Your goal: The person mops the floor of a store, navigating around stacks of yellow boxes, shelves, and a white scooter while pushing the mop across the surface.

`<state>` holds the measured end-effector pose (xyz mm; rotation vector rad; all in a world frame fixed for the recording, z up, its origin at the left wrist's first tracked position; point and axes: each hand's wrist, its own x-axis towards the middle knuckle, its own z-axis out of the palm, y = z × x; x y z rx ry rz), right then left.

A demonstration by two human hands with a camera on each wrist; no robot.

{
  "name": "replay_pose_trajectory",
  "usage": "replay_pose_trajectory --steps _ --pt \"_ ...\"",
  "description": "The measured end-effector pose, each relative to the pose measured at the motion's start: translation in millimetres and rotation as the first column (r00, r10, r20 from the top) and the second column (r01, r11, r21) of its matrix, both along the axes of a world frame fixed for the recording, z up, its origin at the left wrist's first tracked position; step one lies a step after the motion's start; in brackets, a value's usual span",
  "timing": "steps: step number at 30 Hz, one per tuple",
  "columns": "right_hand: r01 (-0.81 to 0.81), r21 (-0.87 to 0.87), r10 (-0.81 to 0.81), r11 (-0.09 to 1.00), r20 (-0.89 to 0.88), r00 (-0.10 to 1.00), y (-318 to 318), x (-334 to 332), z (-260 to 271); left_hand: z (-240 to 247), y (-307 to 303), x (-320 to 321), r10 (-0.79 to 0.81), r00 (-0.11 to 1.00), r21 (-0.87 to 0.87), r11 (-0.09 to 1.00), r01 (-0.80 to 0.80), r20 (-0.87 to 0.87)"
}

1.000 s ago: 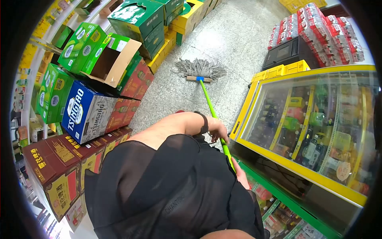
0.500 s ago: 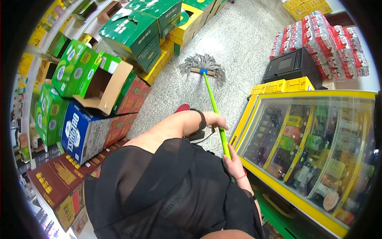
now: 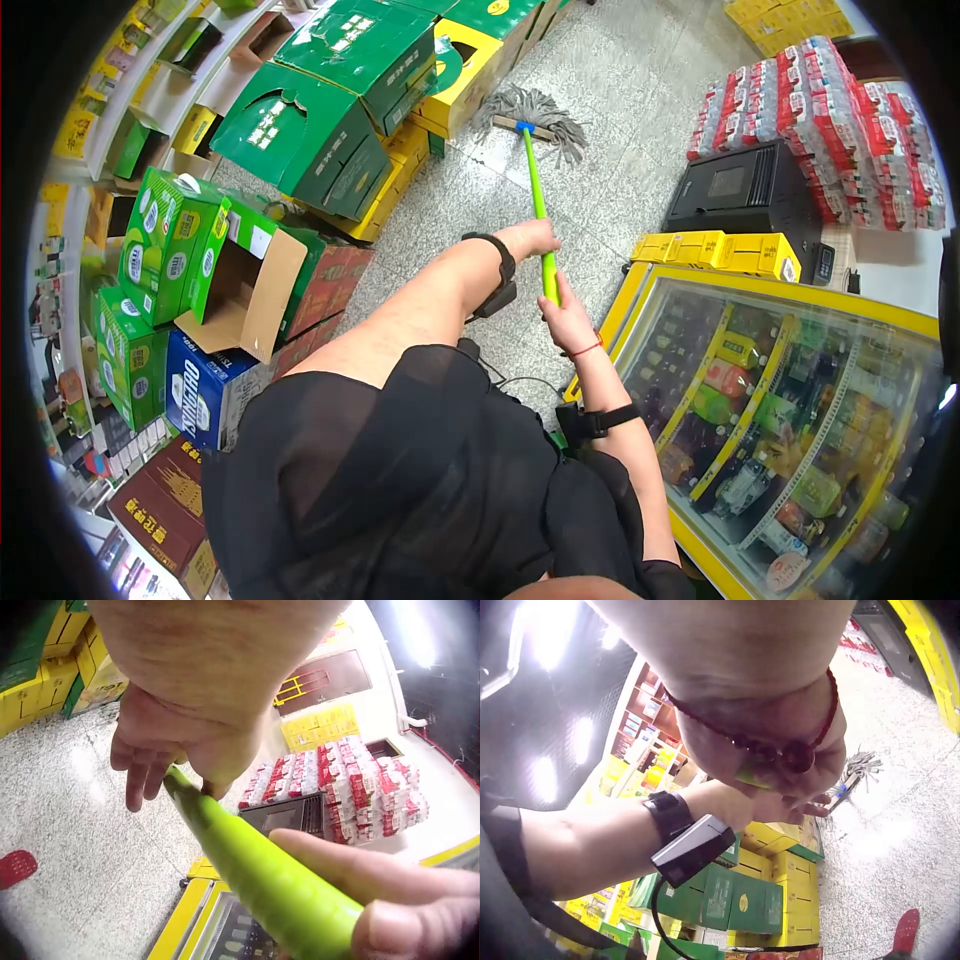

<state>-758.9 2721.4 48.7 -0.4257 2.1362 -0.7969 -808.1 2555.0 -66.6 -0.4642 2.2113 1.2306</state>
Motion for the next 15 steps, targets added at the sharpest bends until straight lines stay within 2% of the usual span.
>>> replay_pose_trajectory --steps 1,2,4,5,6,7,8,9,11,12,15 --pt "-0.018 0.029 0.018 0.999 -0.023 1.0 4.4 1.0 4.0 -1.8 2.7 -2.5 0.012 0.996 0.07 0.997 -0.019 0.092" --pt "-0.034 0.06 0.037 0.998 -0.049 0.998 10.1 3.3 8.0 -3.3 8.8 0.4 0.007 0.996 0.072 0.997 -0.013 0.09" --pt "-0.028 0.018 0.029 0.999 -0.046 0.999 30.5 14.0 6.0 -1.2 27.9 14.3 0.098 0.995 0.16 0.982 -0.101 0.026" --pt "-0.013 -0.011 0.013 1.0 -0.065 0.998 46.4 22.8 -2.6 2.4 35.2 18.3 0.027 0.998 0.147 0.989 -0.034 0.051" --pt "0.002 -0.042 -0.006 0.999 -0.084 0.996 61.3 32.2 -5.4 3.3 43.5 23.4 0.025 0.999 0.148 0.989 -0.031 0.047" --pt "0.006 -0.042 -0.009 0.999 -0.089 0.996 72.3 40.9 3.7 2.1 53.0 29.2 -0.084 0.994 0.175 0.982 0.072 0.064" --pt "0.055 0.003 -0.055 0.998 0.019 0.998 85.4 50.3 14.4 1.9 64.2 36.9 -0.194 0.978 0.205 0.963 0.174 0.079" --pt "0.1 0.054 -0.106 0.994 0.126 0.986 99.6 62.3 24.5 3.6 77.1 46.5 -0.198 0.977 0.207 0.962 0.179 0.075" --pt "0.122 0.066 -0.13 0.99 0.136 0.982 132.5 87.4 40.2 10.7 104.7 65.4 -0.333 0.942 0.256 0.915 0.311 0.048" --pt "0.14 0.075 -0.15 0.987 0.151 0.977 149.2 98.3 46.9 16.7 119.2 77.4 -0.341 0.939 0.337 0.89 0.306 0.047" --pt "0.177 0.036 -0.18 0.984 0.166 0.969 210.7 133.9 49.9 42.2 159.9 113.7 -0.362 0.932 0.367 0.871 0.327 0.027"
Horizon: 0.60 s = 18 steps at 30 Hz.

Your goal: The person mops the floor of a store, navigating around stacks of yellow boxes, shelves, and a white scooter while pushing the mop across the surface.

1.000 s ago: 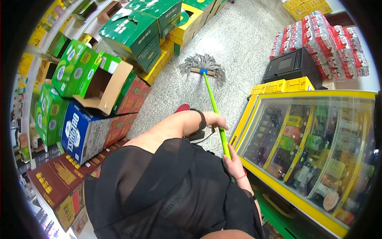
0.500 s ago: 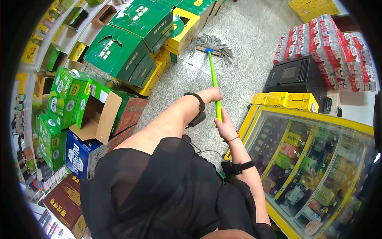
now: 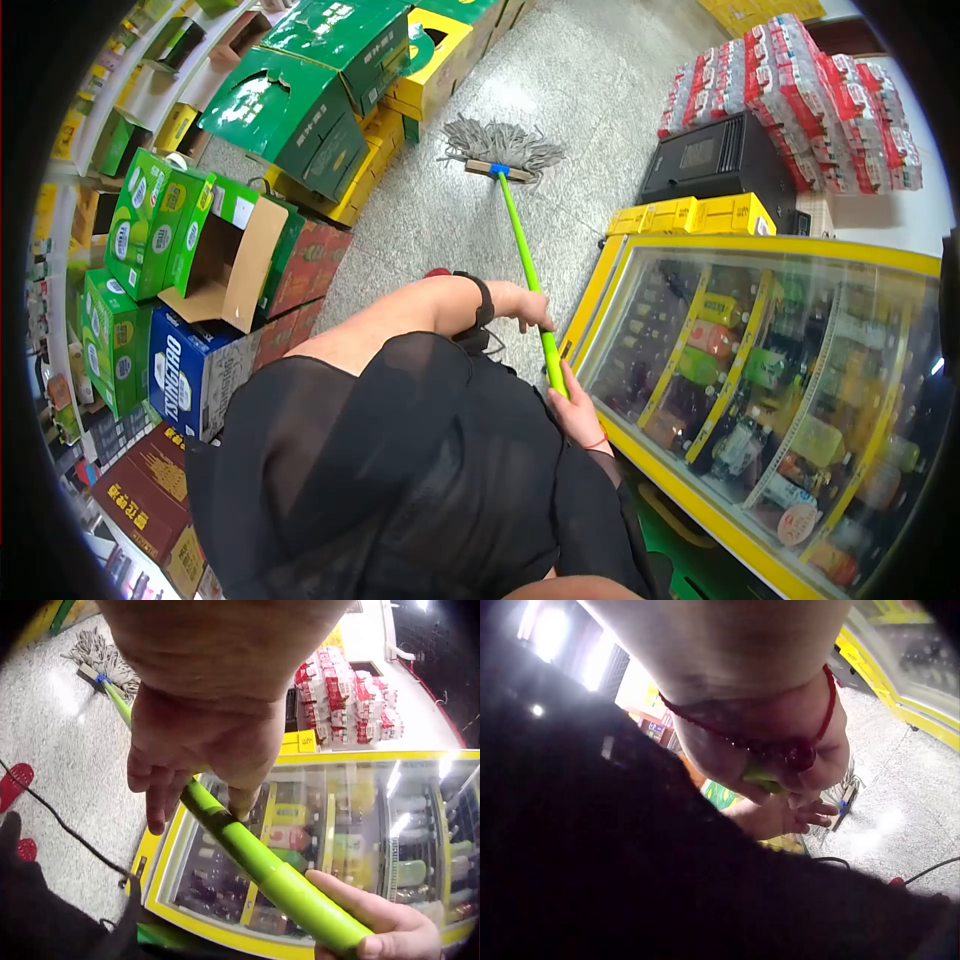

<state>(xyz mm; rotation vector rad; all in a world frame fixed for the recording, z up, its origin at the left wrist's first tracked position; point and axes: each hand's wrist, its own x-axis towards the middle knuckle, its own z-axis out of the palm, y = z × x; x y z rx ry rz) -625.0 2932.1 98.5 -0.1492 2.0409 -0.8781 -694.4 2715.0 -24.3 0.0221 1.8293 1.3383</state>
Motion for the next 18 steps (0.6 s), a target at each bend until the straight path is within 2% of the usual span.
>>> replay_pose_trajectory --steps 1,2,3,5,6,7,8,9,11,14,17,18 --pt "0.006 0.003 -0.006 1.0 0.001 1.0 6.1 8.9 13.4 4.6 10.9 6.6 -0.077 0.992 0.053 0.996 0.072 0.097" --pt "-0.037 0.086 0.037 0.996 0.001 0.999 11.2 15.7 30.6 8.3 20.4 10.7 -0.157 0.97 0.111 0.984 0.138 0.186" --pt "-0.076 0.17 0.076 0.982 0.006 0.997 18.5 24.0 41.9 10.8 31.4 15.1 -0.165 0.969 0.115 0.983 0.145 0.186" --pt "-0.063 0.117 0.066 0.991 -0.025 0.997 60.6 47.8 19.6 14.5 48.7 18.8 -0.336 0.899 0.181 0.938 0.295 0.279" --pt "-0.031 0.02 0.032 0.999 -0.048 0.998 67.6 57.3 19.8 17.6 56.0 21.3 -0.361 0.881 0.203 0.929 0.311 0.305" --pt "0.0 -0.079 -0.005 0.997 -0.069 0.998 72.8 62.6 18.3 20.8 60.8 23.3 -0.372 0.877 0.203 0.925 0.322 0.305" --pt "0.081 -0.023 -0.079 0.996 0.06 0.995 80.1 66.7 21.0 23.9 65.3 25.6 -0.358 0.878 0.21 0.929 0.304 0.317" --pt "0.092 -0.02 -0.091 0.996 0.062 0.994 75.6 67.7 31.7 25.3 69.1 26.3 -0.344 0.88 0.219 0.934 0.284 0.328" --pt "-0.035 0.071 0.042 0.997 -0.092 0.995 59.6 60.6 46.4 24.3 69.4 18.7 -0.354 0.876 0.213 0.931 0.297 0.328" --pt "-0.037 0.082 0.044 0.996 -0.096 0.994 42.2 47.3 52.7 21.8 61.0 4.3 -0.371 0.843 0.221 0.926 0.305 0.39" --pt "-0.03 0.103 0.036 0.994 -0.058 0.998 11.7 11.2 56.2 14.9 38.1 -24.4 -0.383 0.866 0.224 0.919 0.324 0.321" --pt "-0.025 0.101 0.032 0.995 -0.059 0.998 2.5 -3.9 50.6 6.9 29.3 -37.4 -0.31 0.896 0.189 0.947 0.26 0.318"
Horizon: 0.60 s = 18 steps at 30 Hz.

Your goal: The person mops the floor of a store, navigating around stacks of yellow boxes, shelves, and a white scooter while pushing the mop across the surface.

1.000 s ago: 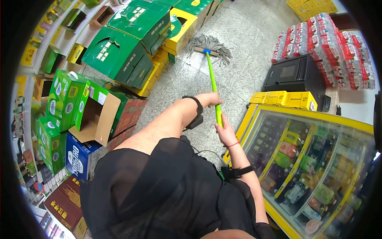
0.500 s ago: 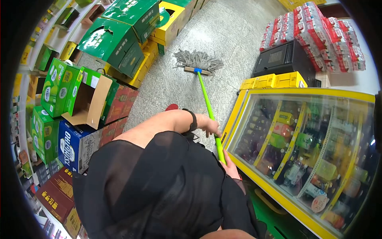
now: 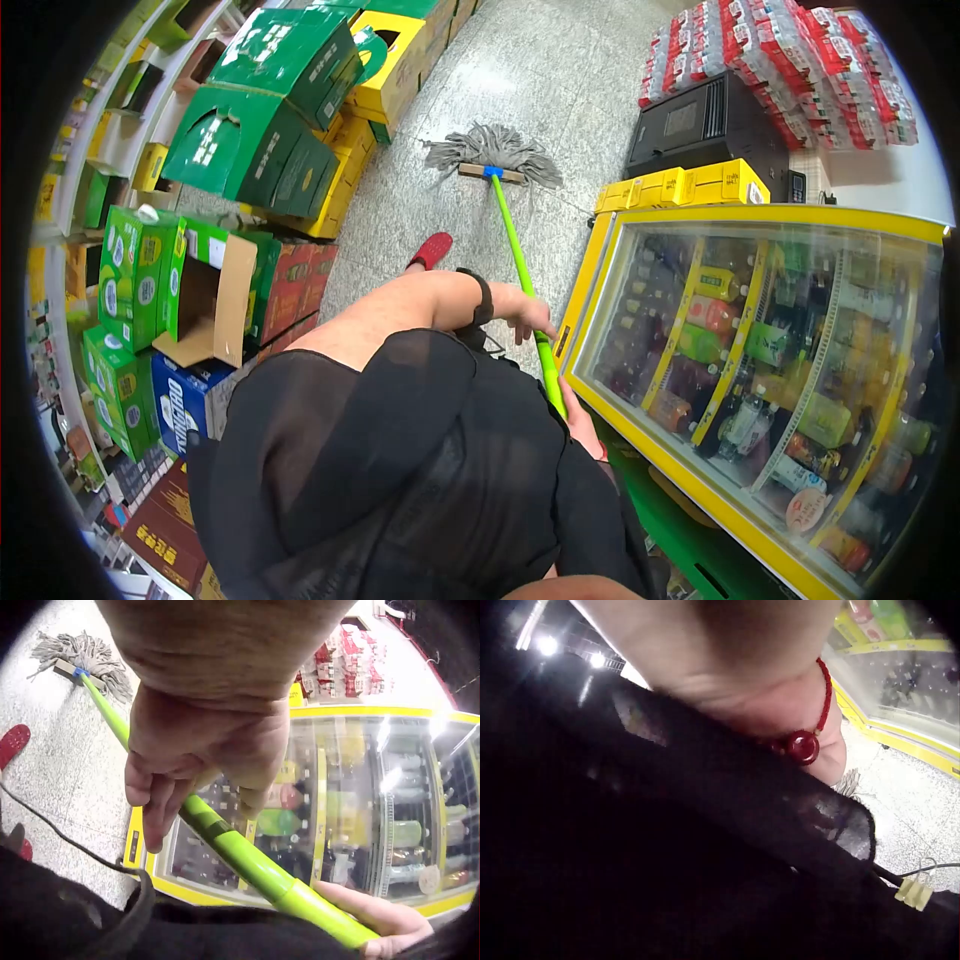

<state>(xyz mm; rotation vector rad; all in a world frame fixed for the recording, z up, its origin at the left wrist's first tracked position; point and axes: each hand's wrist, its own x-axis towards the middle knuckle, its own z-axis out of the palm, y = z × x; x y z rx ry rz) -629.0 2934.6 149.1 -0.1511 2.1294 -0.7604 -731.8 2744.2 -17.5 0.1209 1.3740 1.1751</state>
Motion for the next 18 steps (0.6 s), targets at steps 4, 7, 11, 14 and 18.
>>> replay_pose_trajectory --steps 4,7,11,14,18 --pt "-0.06 -0.095 0.043 0.994 -0.173 0.984 -48.6 -70.0 -39.1 -34.2 -44.6 -65.4 0.197 0.973 -0.046 0.978 -0.204 -0.122" --pt "0.018 -0.018 -0.018 1.0 -0.007 1.0 -112.0 -139.2 -56.9 -49.9 -93.4 -123.8 0.281 0.914 -0.097 0.942 -0.321 -0.293" --pt "0.029 -0.076 -0.034 0.997 -0.064 0.997 -179.6 -221.1 -105.9 -75.2 -147.7 -191.6 0.3 0.788 -0.21 0.858 -0.47 -0.537" --pt "0.073 -0.032 -0.074 0.997 -0.044 0.996 -215.1 -269.4 -111.9 -61.9 -174.3 -230.7 0.284 0.767 -0.253 0.83 -0.497 -0.575" --pt "0.081 -0.067 -0.087 0.994 -0.089 0.992 -207.2 -271.9 -113.5 -55.9 -175.8 -241.0 0.383 0.783 -0.2 0.825 -0.529 -0.491"
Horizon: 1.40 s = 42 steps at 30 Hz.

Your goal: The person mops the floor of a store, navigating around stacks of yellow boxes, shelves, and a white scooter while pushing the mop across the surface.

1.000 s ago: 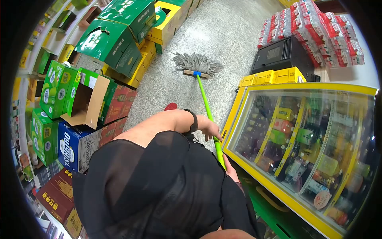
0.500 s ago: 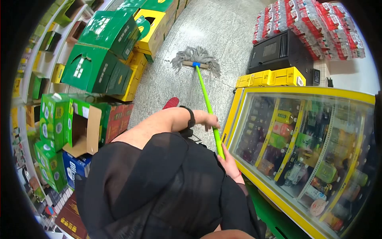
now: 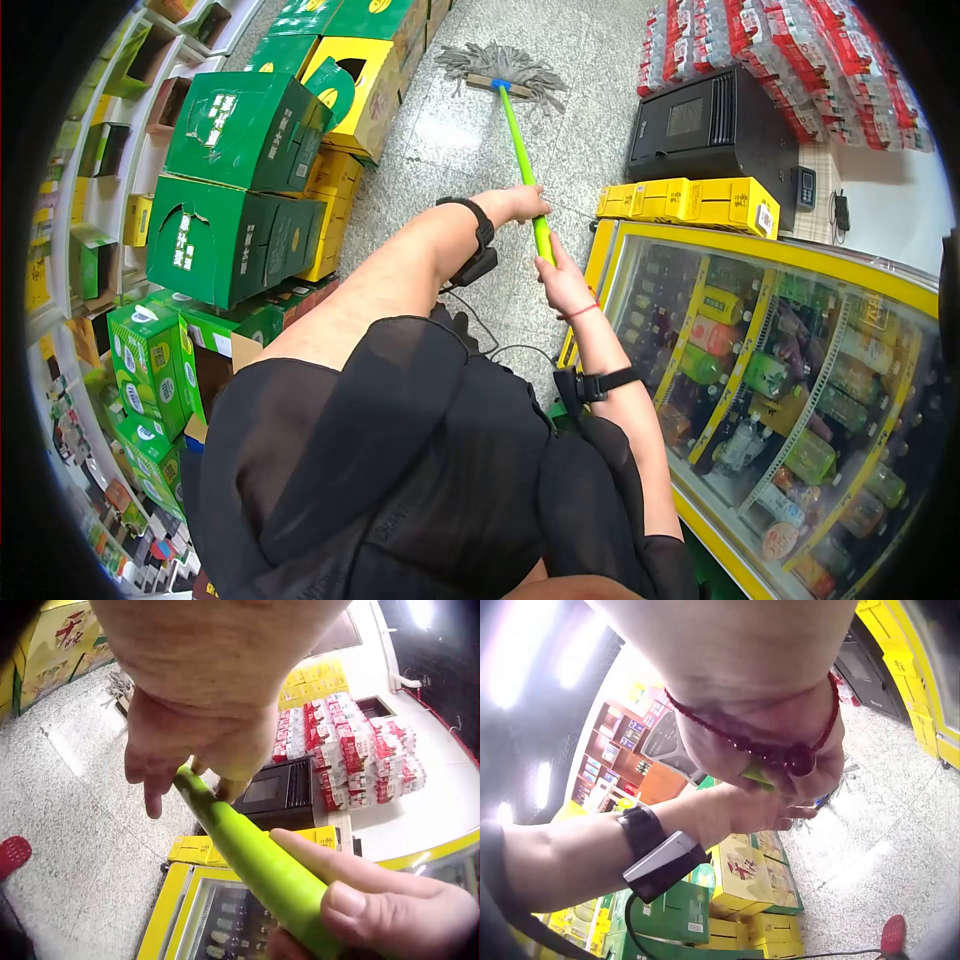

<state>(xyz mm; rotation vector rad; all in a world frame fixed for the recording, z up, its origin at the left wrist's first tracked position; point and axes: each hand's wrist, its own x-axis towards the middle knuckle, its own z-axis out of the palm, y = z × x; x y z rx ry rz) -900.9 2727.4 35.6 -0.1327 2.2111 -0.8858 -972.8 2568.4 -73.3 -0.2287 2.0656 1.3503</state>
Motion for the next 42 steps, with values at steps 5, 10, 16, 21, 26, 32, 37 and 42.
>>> replay_pose_trajectory --steps 5,10,16,21,26,32,37,42 --pt "0.054 0.065 -0.064 0.996 0.158 0.985 38.1 42.2 35.7 4.7 32.9 34.4 -0.153 0.988 0.024 0.988 0.154 -0.03" --pt "0.073 0.02 -0.075 0.997 0.146 0.986 100.7 134.4 50.3 33.5 84.9 99.4 -0.475 0.88 0.031 0.879 0.475 0.011" --pt "0.092 0.007 -0.092 0.996 0.035 0.995 165.2 241.8 76.0 37.4 157.2 179.6 -0.641 0.764 0.193 0.761 0.62 0.071" --pt "0.354 -0.087 -0.331 0.931 0.21 0.92 202.7 289.9 89.0 47.0 205.5 204.8 -0.787 0.604 0.267 0.613 0.744 0.123" --pt "0.508 -0.147 -0.465 0.848 0.252 0.849 206.8 280.4 71.9 50.2 211.8 187.0 -0.741 0.662 0.263 0.664 0.699 0.112" --pt "0.447 -0.058 -0.443 0.893 0.066 0.894 175.0 186.7 59.7 26.3 204.7 97.5 -0.73 0.682 0.138 0.68 0.72 0.041" --pt "0.56 -0.07 -0.544 0.826 0.162 0.823 141.6 57.4 37.2 13.9 185.1 -18.0 -0.651 0.743 -0.049 0.756 0.652 -0.158" --pt "0.655 -0.138 -0.616 0.743 0.241 0.749 99.2 -89.3 30.5 -2.1 173.0 -130.8 -0.43 0.875 -0.024 0.9 0.436 -0.224"
